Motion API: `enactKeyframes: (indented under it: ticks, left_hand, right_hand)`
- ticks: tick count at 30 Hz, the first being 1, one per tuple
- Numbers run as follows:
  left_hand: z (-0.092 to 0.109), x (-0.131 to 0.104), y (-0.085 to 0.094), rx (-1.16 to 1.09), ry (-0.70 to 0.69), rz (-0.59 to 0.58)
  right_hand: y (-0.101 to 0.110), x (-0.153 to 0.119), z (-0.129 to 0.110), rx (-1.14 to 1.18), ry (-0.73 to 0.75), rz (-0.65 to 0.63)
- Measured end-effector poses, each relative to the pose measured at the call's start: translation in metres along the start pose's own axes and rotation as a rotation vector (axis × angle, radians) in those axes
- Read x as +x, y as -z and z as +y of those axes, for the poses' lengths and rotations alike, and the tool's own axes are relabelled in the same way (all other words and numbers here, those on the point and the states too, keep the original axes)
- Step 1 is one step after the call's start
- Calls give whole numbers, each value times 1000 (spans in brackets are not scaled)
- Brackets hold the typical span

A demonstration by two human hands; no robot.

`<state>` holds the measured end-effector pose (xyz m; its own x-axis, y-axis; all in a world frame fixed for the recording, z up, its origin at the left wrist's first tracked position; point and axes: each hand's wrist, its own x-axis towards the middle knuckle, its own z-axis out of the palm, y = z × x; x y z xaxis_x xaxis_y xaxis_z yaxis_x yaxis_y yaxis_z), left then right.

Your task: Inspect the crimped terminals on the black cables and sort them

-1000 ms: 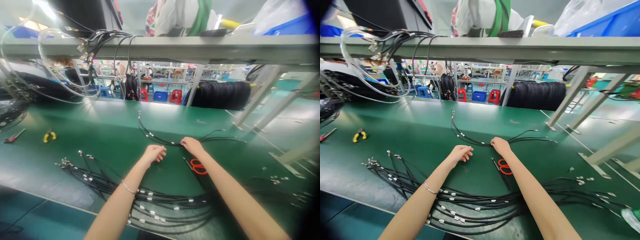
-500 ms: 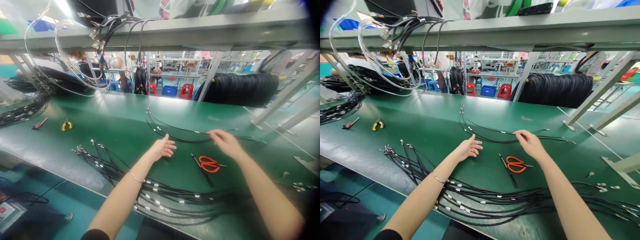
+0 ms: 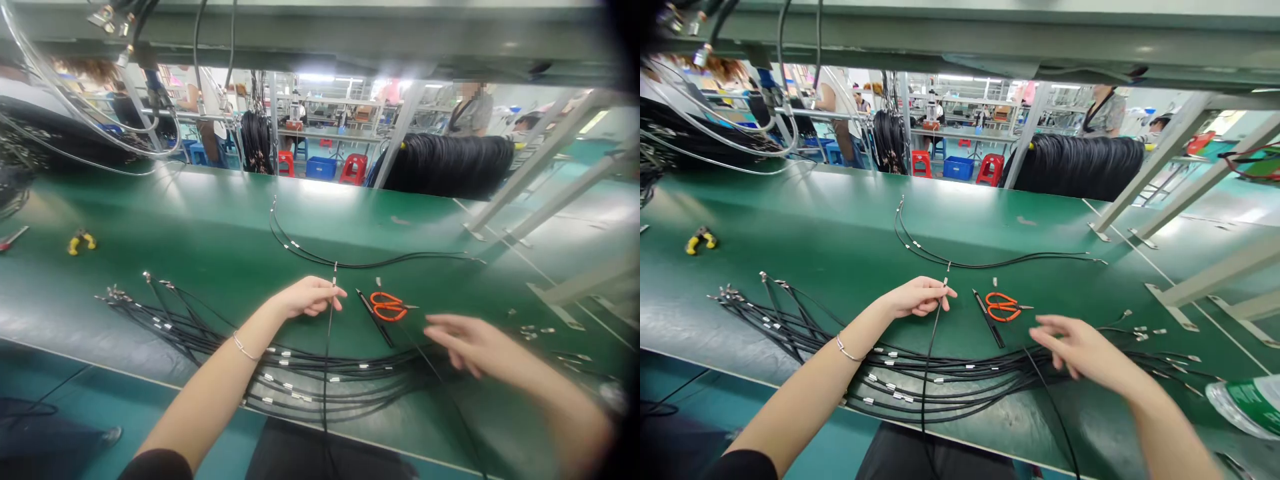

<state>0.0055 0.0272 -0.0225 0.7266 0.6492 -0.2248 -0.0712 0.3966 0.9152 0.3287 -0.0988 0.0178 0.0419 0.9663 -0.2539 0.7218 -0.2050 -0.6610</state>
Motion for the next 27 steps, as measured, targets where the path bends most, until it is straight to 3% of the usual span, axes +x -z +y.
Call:
enactKeyframes:
  ticks: [2, 5, 9, 13, 16, 22, 24, 27]
  left_hand:
    - [0, -2, -8, 18, -46, 10]
    - [-3, 0, -14, 26, -144, 110]
    - [-10, 3, -22, 34, -183, 133]
    - [-16, 0, -41, 43, -116, -33]
    - [-17, -6, -50, 75, -68, -189]
    - [-4, -20, -42, 445, 113, -566]
    - [-2, -20, -41, 460, 122, -520]
    - [-3, -16, -44, 334, -9, -184]
  right_hand:
    - [-16, 33, -11, 85, 0, -88]
    - [-34, 69, -27, 164, 13, -95]
    - [-49, 73, -50, 283, 92, -151]
    - [-66, 54, -71, 630, 196, -142]
    - [-75, 45, -77, 732, 191, -145]
    - [-69, 46, -69, 832, 169, 10]
    - [-66, 46, -68, 827, 172, 36]
    - [-67, 42, -70, 754, 166, 36]
